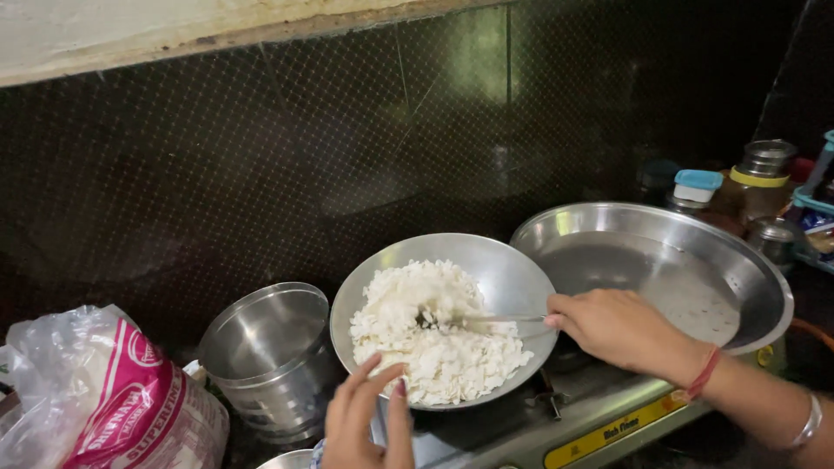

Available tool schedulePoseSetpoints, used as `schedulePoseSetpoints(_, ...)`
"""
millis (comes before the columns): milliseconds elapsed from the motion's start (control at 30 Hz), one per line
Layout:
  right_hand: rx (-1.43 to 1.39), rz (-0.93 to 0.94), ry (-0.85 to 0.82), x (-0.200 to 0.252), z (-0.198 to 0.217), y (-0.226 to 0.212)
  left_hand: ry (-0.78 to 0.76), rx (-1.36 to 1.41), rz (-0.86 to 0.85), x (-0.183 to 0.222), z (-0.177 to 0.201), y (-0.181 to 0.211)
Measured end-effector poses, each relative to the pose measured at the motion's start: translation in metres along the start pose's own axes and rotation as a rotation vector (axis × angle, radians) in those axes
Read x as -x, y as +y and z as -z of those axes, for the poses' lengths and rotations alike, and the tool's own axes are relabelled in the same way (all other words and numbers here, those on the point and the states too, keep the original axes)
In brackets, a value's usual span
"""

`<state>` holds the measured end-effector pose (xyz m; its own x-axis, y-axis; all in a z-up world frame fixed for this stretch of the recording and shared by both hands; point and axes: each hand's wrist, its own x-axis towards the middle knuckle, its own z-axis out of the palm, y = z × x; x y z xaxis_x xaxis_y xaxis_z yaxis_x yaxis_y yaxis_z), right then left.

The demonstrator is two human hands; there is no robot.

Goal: The person stirs white flakes in a pan with a spoon, occasionally turning a knob on the stove. They then use their hands to break apart the flakes in the pan while continuing to stir.

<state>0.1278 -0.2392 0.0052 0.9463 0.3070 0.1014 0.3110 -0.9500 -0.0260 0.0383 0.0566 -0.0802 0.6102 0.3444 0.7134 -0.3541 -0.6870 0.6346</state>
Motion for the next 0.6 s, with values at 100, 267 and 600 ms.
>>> schedulePoseSetpoints(100, -0.124, -0.108, 0.011, 0.005, -0.008, -0.003, 0.024, 0.094, -0.082, 0.017, -0.024, -0.002)
schedulePoseSetpoints(267, -0.333, -0.326, -0.039, 0.027, -0.024, 0.016, -0.087, 0.259, -0.133, 0.041, -0.049, 0.018)
schedulePoseSetpoints(600, -0.728, -0.535, -0.020, 0.078, -0.021, -0.023, -0.311, 0.427, -0.025, 0.048, -0.068, 0.068)
